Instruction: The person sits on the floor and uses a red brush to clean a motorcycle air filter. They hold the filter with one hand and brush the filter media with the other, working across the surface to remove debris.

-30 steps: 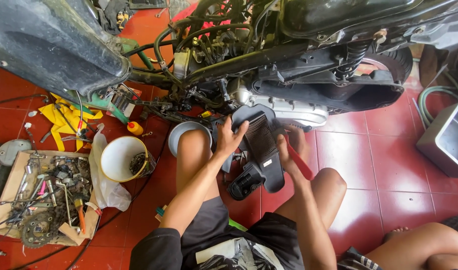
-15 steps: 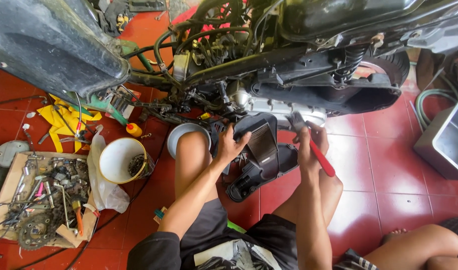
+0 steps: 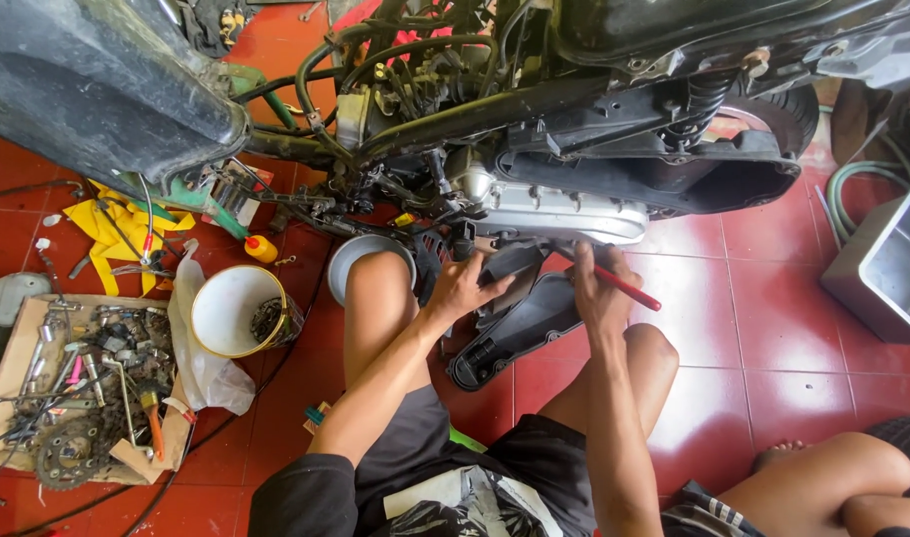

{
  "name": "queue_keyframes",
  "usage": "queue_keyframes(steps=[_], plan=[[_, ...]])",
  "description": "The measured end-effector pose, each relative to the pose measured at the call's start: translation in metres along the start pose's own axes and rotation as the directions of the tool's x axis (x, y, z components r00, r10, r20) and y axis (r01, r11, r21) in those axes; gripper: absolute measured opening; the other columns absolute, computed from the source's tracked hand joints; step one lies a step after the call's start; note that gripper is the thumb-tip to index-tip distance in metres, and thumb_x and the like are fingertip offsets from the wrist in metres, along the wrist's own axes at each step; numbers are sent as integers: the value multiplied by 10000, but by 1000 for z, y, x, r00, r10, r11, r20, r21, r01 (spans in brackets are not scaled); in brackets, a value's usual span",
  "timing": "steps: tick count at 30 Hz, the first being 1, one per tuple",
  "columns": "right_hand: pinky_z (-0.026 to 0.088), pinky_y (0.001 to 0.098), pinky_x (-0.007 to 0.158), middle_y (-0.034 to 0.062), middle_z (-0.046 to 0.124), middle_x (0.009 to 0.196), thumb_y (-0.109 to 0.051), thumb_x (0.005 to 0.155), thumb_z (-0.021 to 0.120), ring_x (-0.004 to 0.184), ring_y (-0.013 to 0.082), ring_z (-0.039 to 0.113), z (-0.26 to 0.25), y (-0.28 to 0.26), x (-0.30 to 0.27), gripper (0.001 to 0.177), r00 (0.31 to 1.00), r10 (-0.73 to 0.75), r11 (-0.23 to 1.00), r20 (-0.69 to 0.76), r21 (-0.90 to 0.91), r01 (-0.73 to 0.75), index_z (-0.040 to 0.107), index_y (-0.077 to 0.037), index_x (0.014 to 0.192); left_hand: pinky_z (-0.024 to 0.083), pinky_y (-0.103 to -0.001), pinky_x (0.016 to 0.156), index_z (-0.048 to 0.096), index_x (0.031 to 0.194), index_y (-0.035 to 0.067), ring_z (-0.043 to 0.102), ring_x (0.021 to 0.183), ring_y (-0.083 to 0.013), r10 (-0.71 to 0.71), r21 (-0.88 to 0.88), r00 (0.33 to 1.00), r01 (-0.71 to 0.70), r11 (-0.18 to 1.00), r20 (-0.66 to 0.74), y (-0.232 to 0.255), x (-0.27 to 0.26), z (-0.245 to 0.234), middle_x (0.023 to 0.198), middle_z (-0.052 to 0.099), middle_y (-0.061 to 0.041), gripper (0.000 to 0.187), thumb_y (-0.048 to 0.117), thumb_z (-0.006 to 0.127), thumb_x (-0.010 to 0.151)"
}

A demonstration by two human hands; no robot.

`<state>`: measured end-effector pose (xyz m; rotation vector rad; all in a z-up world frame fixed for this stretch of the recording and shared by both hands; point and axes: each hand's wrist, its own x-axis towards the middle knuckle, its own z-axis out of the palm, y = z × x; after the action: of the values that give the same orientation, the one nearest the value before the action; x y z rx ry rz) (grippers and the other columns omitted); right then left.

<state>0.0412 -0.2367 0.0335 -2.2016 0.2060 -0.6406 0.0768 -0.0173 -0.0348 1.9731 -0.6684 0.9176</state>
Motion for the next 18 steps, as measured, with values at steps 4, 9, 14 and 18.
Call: queue_keyframes(steps=[4, 9, 14, 18], plan=[[503, 289, 505, 58, 654, 515, -388, 1083, 561, 447, 180, 650, 3, -27, -8, 429, 993, 78, 982, 86, 167, -91, 669, -80, 805, 518, -297, 460, 616, 876, 78, 675, 465, -252, -42, -51, 999, 41, 998, -18, -10, -8, 7, 522, 607, -126, 467, 526, 749, 886], [510, 347, 540, 37, 620, 436, -530, 1031, 570, 439, 240, 650, 12, 8, -15, 577, 905, 121, 990, 408, -115, -80, 629, -130, 619, 513, -368, 453, 634, 895, 63, 685, 507, -328, -182, -182, 983, 176, 967, -18, -15, -9, 5, 547, 617, -153, 414, 443, 794, 864], [462, 325, 488, 109, 610, 493, -399, 1105, 490, 485, 227, 631, -27, -34, -9, 508, 962, 129, 972, 241, 159, -170, 623, -102, 715, 511, -346, 456, 634, 896, 64, 689, 518, -318, -240, -200, 970, 228, 953, -34, -24, -17, 15, 555, 616, -142, 422, 448, 806, 853], [408, 258, 435, 136, 545, 512, -360, 1151, 366, 432, 208, 556, -17, -16, -10, 487, 993, 105, 745, 50, 657, -112, 533, -66, 800, 506, -337, 450, 640, 885, 65, 694, 523, -313, -264, -218, 964, 255, 942, -11, -27, -16, 14, 563, 628, -140, 395, 413, 823, 841]])
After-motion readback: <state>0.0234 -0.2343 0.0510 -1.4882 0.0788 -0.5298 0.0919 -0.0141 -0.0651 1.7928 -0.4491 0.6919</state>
